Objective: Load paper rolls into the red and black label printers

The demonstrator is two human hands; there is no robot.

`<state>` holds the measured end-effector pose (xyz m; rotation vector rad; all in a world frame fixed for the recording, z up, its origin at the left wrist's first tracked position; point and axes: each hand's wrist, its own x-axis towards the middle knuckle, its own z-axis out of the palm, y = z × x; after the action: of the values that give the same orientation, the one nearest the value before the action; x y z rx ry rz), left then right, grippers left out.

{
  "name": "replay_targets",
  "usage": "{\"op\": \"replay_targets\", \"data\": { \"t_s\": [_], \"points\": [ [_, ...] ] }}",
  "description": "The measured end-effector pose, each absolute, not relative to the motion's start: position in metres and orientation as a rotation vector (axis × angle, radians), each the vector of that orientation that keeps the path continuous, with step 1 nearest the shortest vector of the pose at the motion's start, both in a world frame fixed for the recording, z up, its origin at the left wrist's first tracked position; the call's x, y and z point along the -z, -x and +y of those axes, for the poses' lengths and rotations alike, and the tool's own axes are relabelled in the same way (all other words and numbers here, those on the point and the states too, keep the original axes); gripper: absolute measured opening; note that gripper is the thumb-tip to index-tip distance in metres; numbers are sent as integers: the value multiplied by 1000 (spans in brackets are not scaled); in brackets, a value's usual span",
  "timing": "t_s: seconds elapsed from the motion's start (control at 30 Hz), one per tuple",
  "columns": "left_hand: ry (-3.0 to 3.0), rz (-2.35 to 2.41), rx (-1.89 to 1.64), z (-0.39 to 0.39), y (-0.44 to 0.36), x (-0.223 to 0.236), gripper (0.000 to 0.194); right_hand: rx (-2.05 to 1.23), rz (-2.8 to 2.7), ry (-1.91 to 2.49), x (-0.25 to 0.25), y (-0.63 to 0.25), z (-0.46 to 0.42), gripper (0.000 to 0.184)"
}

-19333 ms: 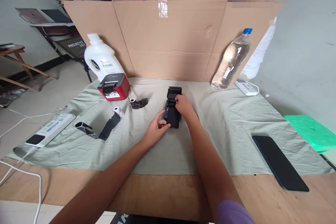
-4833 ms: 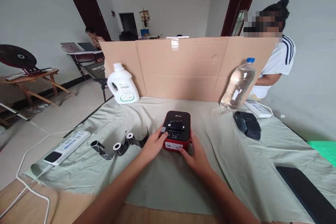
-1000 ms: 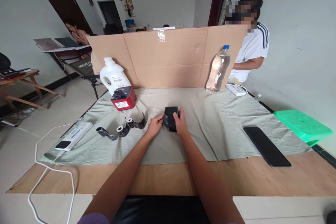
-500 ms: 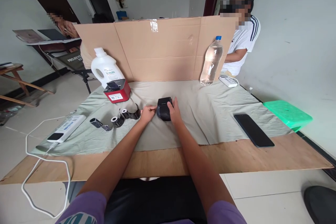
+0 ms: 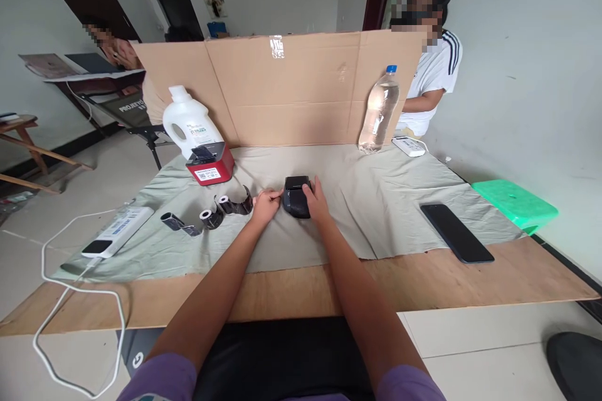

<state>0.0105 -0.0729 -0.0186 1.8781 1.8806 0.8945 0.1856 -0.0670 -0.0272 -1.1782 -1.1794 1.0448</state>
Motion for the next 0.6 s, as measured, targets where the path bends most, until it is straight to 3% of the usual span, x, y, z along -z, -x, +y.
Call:
{"op": "replay_targets", "data": {
  "t_s": [0.1,0.2,0.6],
  "points": [
    [-1753,1803,-953,-73,-8,16,29,-957,-1026,1189,27,-185,-66,61],
    [-1705,1770,-972,-73,-6,15,32,-892,-1028,1172,27,-184,-66,48],
    [-1698,1728,-1023,-73,-7,17,43,-729,-1359,1269,10,-187,-42,47]
  ]
}}
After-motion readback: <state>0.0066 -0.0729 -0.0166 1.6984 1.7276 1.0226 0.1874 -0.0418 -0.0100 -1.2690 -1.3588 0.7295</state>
